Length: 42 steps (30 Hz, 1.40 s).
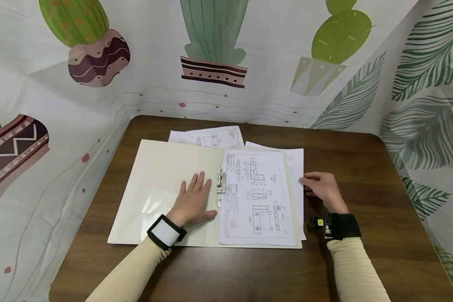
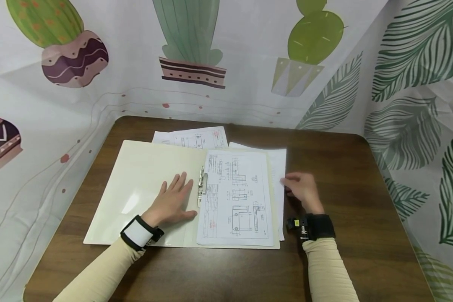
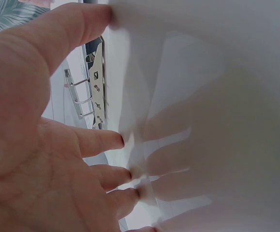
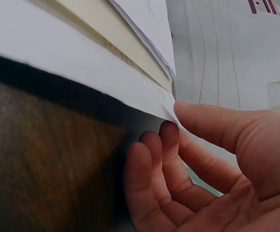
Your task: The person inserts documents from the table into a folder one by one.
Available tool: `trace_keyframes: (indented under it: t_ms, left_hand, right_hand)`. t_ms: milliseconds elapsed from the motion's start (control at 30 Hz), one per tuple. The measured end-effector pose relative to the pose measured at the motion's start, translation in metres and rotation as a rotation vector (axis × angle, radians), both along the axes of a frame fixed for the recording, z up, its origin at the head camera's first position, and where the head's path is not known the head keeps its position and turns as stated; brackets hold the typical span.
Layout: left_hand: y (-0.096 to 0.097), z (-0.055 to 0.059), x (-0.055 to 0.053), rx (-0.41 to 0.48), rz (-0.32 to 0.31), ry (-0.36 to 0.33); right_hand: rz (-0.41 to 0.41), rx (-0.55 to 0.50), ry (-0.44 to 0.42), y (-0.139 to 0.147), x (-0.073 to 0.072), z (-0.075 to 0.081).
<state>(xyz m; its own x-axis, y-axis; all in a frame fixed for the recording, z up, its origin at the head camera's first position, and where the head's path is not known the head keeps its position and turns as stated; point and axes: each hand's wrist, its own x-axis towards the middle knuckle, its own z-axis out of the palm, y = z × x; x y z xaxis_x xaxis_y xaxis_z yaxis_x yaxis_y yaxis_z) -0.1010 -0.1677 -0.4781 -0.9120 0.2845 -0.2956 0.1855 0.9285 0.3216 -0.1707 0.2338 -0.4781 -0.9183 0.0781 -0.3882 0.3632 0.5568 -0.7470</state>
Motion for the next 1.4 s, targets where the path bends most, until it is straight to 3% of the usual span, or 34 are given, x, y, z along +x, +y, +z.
trace_keyframes:
  t_ms: [1400]
  left_hand:
    - [-0.0004,-0.0031,-0.0006,0.000,0.003,-0.004]
  right_hand:
    - [-0.070,-0.014,0.061,-0.0091,0.0008,-0.0069]
